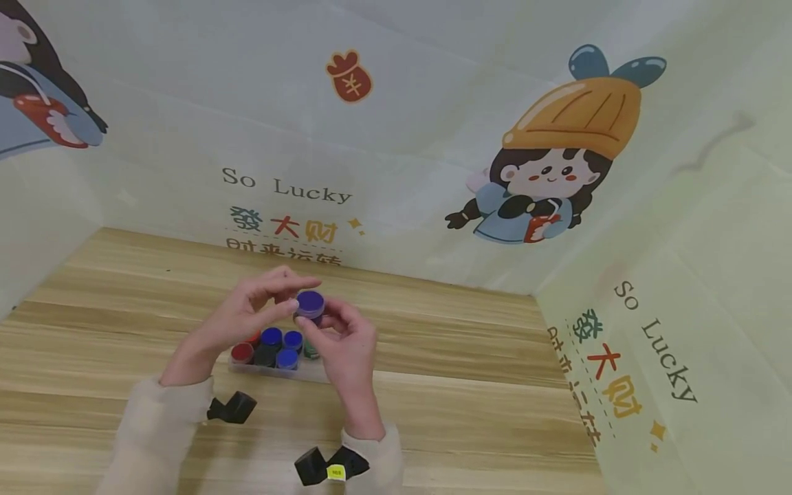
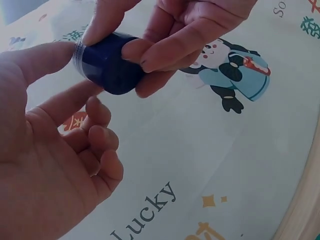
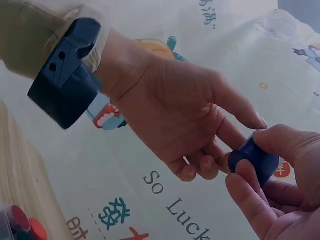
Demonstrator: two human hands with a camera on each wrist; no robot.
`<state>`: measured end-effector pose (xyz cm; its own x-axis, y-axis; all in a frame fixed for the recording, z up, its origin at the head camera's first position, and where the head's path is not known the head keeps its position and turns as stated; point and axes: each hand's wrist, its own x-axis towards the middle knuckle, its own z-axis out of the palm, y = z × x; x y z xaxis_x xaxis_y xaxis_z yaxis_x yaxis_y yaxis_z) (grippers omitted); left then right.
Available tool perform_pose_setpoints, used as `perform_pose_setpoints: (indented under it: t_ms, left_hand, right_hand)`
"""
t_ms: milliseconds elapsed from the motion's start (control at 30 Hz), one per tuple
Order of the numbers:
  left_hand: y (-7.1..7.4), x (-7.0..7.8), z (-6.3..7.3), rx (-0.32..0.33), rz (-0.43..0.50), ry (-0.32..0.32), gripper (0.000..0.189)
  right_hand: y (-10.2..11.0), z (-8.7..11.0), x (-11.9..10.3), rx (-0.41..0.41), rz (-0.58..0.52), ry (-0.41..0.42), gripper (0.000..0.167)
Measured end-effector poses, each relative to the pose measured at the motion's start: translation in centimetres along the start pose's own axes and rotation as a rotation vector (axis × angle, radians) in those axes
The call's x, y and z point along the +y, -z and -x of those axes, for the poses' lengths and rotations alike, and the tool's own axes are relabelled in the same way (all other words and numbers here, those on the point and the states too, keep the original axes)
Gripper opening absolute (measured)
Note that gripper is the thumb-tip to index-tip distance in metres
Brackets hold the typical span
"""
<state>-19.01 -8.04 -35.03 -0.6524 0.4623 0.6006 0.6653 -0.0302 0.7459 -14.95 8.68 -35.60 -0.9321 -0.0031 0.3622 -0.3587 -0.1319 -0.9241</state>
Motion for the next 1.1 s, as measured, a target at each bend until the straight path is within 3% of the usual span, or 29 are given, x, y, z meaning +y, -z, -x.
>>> perform_pose_setpoints:
  t_ms: [133,333,633,900,1100]
  left_hand:
    - [0.04,-0.1,0.12,-0.043,0.067,-0.022,0.03]
    - [0.11,-0.31,0.19,-0.044,0.043,-0.057,0.023]
    - [-0.53,-0.31,0.43,0.075,0.033,0.049,0.024]
    - [-0.05,-0.29,0.67,0.016,0.069,0.009,0.029]
    - [-0.14,-0.25,0.62,0.056,-0.003,0.041,0.025]
  right_hand:
    - [0.13,0.16,-0.19,-0.064,-0.016,-0.002,0.029]
    - [0.17,0.31,-0.31,-0.097,-0.012,-0.016,0.03]
    - [-0.15,0.21,0.01,-0.057,-0.019,-0.025,0.029]
    - [0.09,0.42,-0.01,-0.09,0.021,-0.003,0.029]
    - [0.05,0.4,0.36,-0.106,0.027,0.0,0.029]
